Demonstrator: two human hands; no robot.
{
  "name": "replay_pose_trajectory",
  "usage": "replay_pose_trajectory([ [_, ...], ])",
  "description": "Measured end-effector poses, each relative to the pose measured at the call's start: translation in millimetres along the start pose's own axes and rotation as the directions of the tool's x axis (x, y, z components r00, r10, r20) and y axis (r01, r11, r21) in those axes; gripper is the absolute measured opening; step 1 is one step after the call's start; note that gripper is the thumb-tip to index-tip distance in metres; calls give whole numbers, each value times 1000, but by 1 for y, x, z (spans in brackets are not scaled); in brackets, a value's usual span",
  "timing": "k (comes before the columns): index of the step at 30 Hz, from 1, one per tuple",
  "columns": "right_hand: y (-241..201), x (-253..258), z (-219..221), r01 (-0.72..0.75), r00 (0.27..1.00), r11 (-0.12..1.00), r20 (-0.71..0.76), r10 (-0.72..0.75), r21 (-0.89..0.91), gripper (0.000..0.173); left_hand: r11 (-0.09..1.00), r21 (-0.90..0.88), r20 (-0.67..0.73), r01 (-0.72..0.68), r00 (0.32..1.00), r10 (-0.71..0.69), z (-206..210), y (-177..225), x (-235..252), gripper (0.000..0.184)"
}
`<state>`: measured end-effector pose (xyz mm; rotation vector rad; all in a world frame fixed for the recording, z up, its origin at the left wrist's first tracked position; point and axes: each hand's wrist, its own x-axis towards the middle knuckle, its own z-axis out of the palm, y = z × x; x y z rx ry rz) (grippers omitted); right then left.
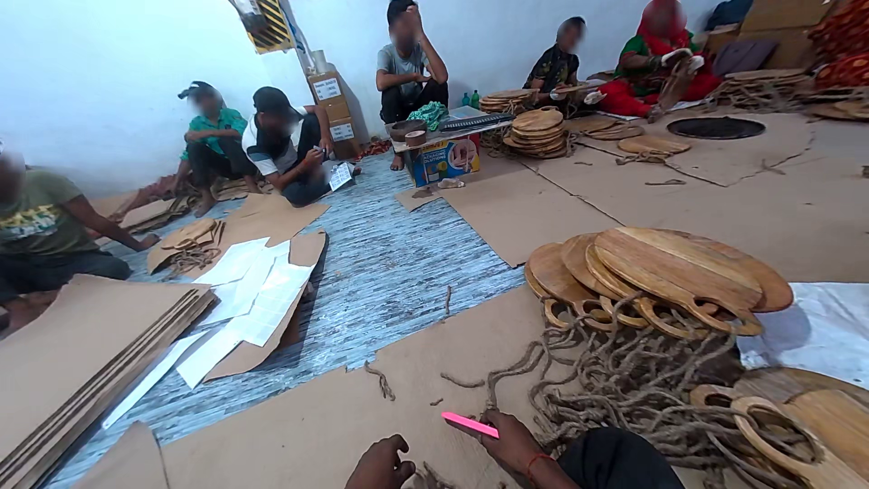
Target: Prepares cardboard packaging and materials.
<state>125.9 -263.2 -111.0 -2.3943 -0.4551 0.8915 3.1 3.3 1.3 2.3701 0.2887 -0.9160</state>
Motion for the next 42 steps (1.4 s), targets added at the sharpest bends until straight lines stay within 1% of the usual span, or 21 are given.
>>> replay_pose_trajectory([
  [12, -2, -2, -1, 2, 1000, 1000, -5, -2, 23, 39, 1000, -15, -5, -2, 1000, 2, 1, -1, 1, 47],
  [42, -4, -4, -2, -6, 1000, 1000, 1, 6, 7, 39, 1000, -15, -8, -8, 1000, 8, 2, -3, 3, 48],
])
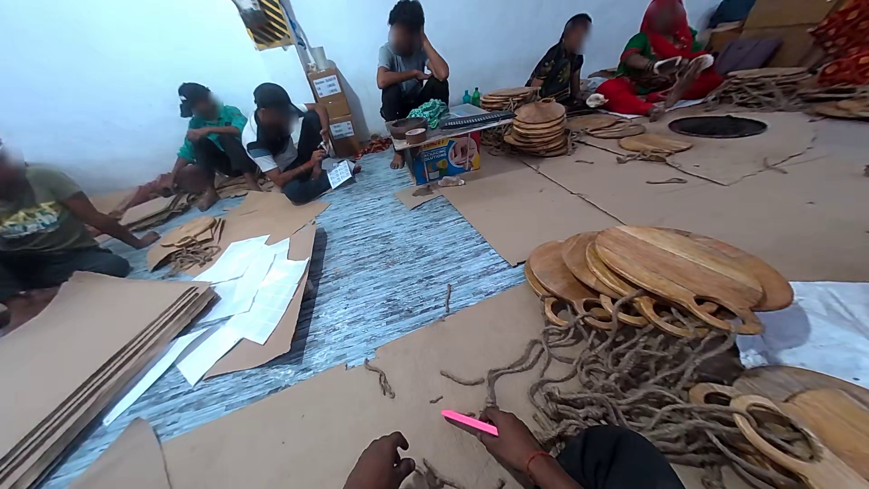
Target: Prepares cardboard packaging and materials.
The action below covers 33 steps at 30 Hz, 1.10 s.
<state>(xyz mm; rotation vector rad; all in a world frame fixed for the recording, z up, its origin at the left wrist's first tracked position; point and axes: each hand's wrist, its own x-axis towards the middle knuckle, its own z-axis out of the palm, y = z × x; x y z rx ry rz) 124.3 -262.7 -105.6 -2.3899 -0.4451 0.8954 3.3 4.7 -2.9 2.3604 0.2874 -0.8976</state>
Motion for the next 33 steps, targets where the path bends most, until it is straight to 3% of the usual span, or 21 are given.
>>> replay_pose_trajectory([
  [33, 2, 2, 2, -7, 1000, 1000, -7, 7, 0, 39, 1000, 1, 6, 16, 1000, -16, 0, 2, -1, 47],
])
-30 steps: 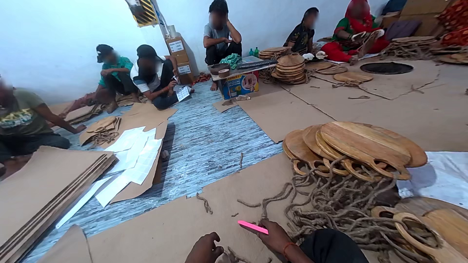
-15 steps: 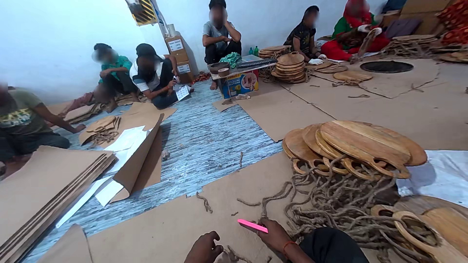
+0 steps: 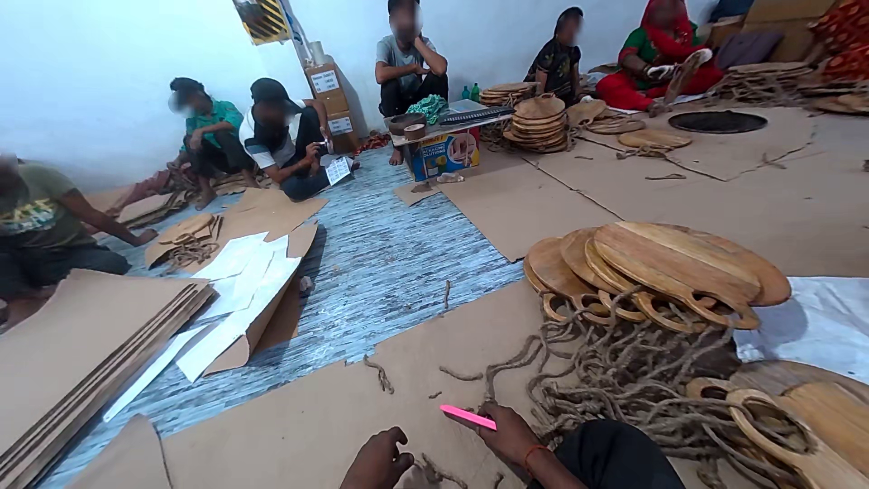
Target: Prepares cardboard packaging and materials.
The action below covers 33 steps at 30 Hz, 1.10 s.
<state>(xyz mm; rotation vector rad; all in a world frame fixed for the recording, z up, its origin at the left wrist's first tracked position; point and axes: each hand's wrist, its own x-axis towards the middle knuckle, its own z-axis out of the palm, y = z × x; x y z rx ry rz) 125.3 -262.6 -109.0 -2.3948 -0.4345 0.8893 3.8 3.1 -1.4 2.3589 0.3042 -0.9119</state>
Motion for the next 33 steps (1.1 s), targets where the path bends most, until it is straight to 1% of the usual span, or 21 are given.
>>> replay_pose_trajectory([
  [23, -1, -1, -1, 13, 1000, 1000, -6, -13, 15, 39, 1000, -4, -3, -2, 1000, 2, 1, 0, 0, 48],
  [33, -1, -2, -1, -4, 1000, 1000, 6, 4, 7, 39, 1000, 1, -3, -3, 1000, 3, 1, -1, 1, 48],
])
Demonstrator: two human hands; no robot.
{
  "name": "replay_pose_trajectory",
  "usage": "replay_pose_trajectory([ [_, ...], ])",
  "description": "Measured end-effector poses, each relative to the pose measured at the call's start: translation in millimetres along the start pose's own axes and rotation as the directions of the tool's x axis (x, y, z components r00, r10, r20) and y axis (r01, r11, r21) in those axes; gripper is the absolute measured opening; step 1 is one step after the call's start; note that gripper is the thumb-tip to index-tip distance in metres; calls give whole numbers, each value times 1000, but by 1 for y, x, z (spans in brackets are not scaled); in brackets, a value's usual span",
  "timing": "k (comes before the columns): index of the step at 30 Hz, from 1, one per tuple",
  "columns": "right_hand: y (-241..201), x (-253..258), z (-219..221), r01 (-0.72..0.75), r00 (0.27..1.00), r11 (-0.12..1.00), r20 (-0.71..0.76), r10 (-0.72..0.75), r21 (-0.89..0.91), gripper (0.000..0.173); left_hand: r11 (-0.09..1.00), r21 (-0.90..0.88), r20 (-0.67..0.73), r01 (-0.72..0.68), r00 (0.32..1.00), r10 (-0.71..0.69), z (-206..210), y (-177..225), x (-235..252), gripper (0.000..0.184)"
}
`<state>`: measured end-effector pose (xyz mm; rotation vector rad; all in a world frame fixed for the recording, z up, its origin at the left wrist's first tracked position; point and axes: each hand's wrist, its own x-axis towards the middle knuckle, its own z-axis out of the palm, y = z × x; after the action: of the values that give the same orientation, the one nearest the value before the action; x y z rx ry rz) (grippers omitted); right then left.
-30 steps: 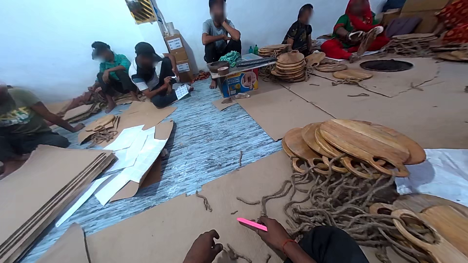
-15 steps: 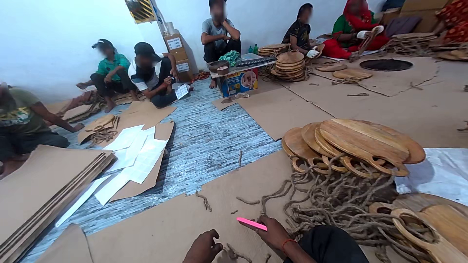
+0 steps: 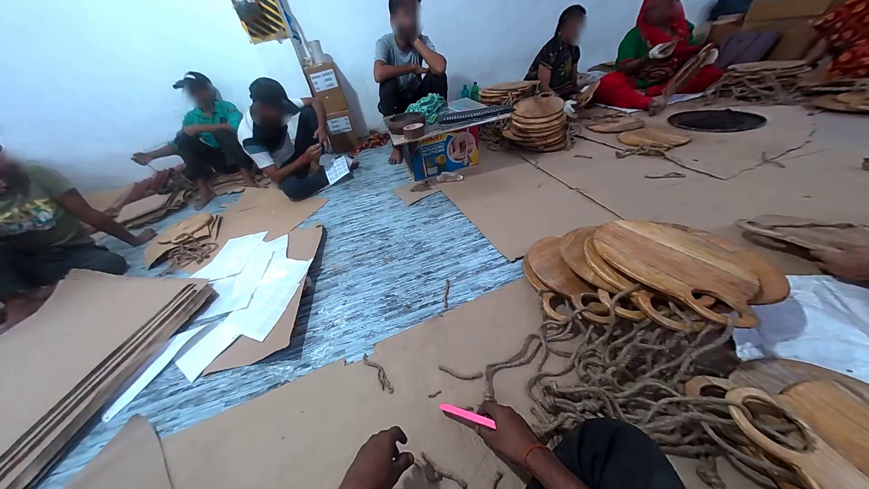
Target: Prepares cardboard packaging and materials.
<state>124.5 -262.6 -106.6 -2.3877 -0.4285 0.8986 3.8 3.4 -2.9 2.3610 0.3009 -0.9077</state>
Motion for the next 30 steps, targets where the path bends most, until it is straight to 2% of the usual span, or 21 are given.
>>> replay_pose_trajectory([
  [30, 1, 1, 0, 2, 1000, 1000, -3, -2, -2, 39, 1000, 1, 3, 2, 1000, -2, 0, 1, 0, 48],
])
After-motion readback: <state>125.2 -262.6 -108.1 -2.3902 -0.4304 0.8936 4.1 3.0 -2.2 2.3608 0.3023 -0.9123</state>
